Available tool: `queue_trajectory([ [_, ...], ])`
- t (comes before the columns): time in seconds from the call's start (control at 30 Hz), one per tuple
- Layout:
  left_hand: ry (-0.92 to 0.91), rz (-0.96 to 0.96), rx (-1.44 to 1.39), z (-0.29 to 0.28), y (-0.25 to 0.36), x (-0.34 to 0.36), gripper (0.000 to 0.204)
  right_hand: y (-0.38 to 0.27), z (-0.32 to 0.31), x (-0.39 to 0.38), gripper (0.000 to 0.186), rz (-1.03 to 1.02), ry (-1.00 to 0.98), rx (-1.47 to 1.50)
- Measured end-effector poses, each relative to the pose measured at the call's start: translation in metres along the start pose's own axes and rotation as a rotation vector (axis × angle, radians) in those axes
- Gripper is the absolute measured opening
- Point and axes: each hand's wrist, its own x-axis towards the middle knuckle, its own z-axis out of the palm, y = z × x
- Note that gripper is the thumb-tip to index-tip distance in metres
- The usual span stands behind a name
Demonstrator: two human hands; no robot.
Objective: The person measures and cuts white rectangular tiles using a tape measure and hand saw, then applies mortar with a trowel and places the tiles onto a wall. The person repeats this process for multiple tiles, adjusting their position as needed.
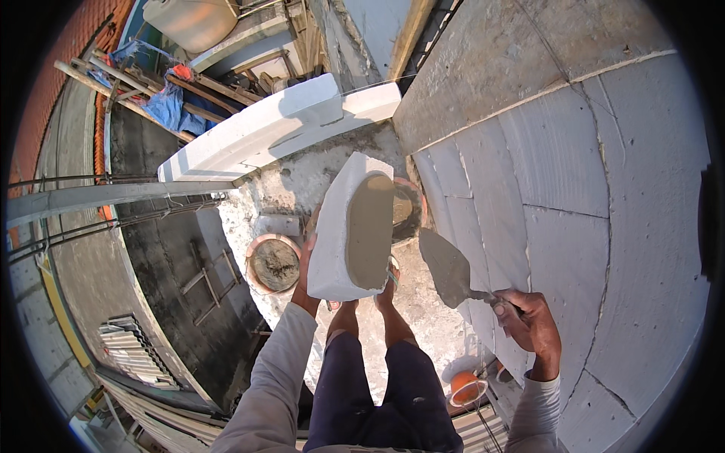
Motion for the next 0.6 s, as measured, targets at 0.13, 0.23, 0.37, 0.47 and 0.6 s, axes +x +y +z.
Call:
queue_trajectory([
  [0.13, -0.057, 0.002, -0.169, -0.010, -0.023, -0.005, 0.057, -0.007, 0.052, 0.082, 0.044, -0.352, 0.471, -0.248],
  [0.23, -0.049, -0.019, -0.092, 0.006, -0.040, -0.014, 0.056, 0.007, 0.113, 0.120, 0.053, -0.309, 0.629, -0.421],
  [0.37, -0.035, 0.077, 0.147, 0.021, -0.055, -0.022, 0.055, 0.048, 0.168, 0.121, 0.050, -0.316, 0.637, -0.417],
  [0.47, -0.004, -0.044, -0.324, 0.008, -0.039, -0.031, 0.056, 0.082, 0.165, 0.091, 0.041, -0.161, 0.565, -0.442],
  [0.6, -0.043, -0.064, -0.278, 0.006, -0.022, -0.024, 0.055, 0.068, 0.113, 0.066, 0.044, -0.084, 0.480, -0.376],
])
